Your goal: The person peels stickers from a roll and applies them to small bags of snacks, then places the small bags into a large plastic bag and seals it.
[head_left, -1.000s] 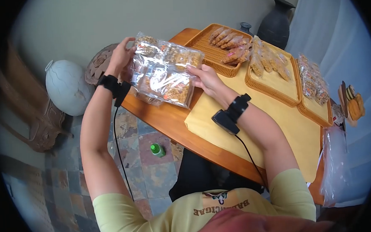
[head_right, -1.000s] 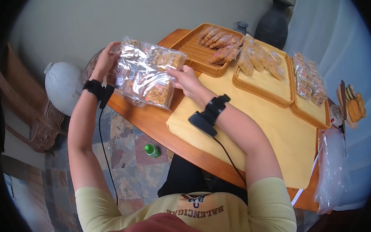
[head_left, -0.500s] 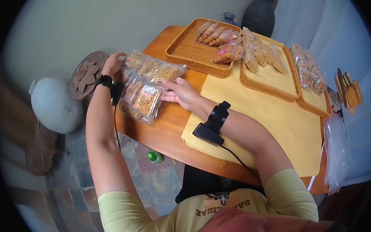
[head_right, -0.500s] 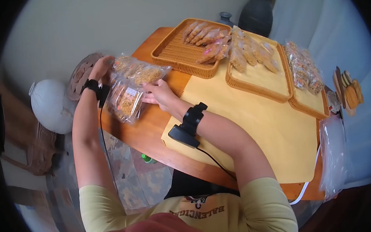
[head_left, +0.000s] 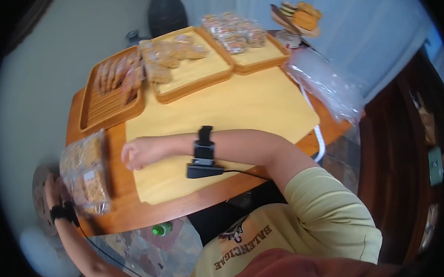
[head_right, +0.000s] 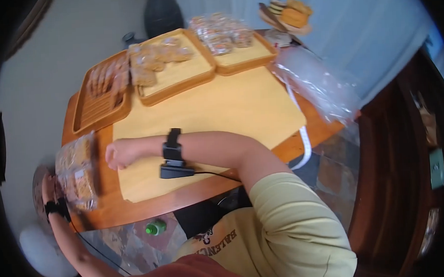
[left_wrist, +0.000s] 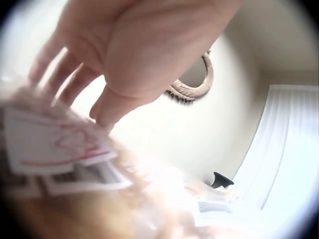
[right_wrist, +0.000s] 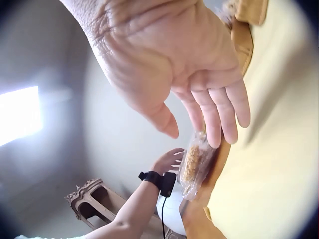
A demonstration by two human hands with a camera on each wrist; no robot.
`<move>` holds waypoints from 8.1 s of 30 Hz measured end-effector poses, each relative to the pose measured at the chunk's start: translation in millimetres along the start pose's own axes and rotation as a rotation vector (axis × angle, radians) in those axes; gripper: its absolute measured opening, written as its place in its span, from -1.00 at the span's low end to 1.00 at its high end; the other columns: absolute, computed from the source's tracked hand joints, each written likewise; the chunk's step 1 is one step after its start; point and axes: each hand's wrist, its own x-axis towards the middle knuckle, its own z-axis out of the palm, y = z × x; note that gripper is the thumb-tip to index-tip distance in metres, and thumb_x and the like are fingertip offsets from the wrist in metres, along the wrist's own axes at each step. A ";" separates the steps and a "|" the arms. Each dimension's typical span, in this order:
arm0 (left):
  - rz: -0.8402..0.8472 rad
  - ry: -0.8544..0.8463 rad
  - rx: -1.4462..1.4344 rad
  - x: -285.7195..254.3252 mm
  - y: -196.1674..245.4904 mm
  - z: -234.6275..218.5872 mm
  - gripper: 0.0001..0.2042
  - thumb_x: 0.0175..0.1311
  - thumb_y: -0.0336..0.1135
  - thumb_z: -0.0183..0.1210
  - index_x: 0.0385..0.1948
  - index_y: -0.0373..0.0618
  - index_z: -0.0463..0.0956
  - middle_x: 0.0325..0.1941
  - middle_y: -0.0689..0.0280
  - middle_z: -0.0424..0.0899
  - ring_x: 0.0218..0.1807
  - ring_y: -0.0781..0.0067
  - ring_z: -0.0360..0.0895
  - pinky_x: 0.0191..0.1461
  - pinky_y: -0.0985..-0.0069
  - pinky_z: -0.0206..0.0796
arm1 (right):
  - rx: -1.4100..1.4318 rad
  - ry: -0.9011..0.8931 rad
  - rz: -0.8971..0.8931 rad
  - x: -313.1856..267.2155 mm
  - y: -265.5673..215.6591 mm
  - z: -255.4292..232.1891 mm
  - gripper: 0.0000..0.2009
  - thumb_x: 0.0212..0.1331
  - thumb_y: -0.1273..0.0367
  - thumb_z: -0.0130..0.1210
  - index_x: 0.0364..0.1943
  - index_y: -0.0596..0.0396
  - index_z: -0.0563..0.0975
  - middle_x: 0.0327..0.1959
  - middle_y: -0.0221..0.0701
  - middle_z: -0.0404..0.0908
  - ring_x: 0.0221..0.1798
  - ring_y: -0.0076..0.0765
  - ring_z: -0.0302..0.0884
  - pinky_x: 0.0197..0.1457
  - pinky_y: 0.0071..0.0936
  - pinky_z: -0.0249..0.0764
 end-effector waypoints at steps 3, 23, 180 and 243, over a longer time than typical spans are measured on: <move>-0.169 0.156 0.100 -4.6 83.2 -49.6 -0.63 0.12 -0.38 0.00 0.00 -0.24 0.29 -0.16 0.09 0.51 -0.07 0.26 0.44 0.00 0.42 0.23 | -0.376 -0.063 -0.083 -92.5 -7.9 -28.7 -0.67 0.08 0.26 0.04 -0.10 0.13 0.38 -0.23 -0.30 0.54 -0.15 -0.37 0.49 -0.11 -0.46 0.39; 0.723 -0.766 -0.948 -122.0 564.9 -6.2 -0.75 0.14 -0.43 0.07 -0.13 -0.15 0.41 -0.44 0.41 0.50 -0.34 0.64 0.41 -0.18 0.65 0.27 | -1.519 1.147 0.569 -427.7 96.5 -178.9 -0.80 -0.01 0.31 -0.01 -0.30 0.05 0.50 -0.41 -0.23 0.51 -0.32 -0.13 0.50 -0.31 -0.27 0.46; -0.017 -0.513 -1.603 -115.6 552.8 17.7 -0.80 0.16 -0.28 0.10 -0.25 -0.17 0.48 -0.52 0.47 0.50 -0.74 0.79 0.27 -0.72 0.79 0.10 | -0.417 0.790 -0.272 -183.8 12.3 -115.3 -0.84 -0.10 0.44 0.12 -0.41 0.22 0.55 -0.56 -0.24 0.59 -0.51 -0.44 0.58 -0.41 -0.60 0.47; 0.265 0.121 -0.812 -145.7 442.2 -53.8 -0.82 0.10 -0.29 0.12 -0.34 -0.18 0.48 -0.47 0.26 0.57 -0.38 0.50 0.52 -0.29 0.58 0.33 | -0.387 0.096 -0.129 -186.9 -8.6 -54.9 -0.91 0.03 0.44 0.07 -0.46 0.21 0.49 -0.49 -0.42 0.55 -0.37 -0.59 0.49 -0.25 -0.64 0.39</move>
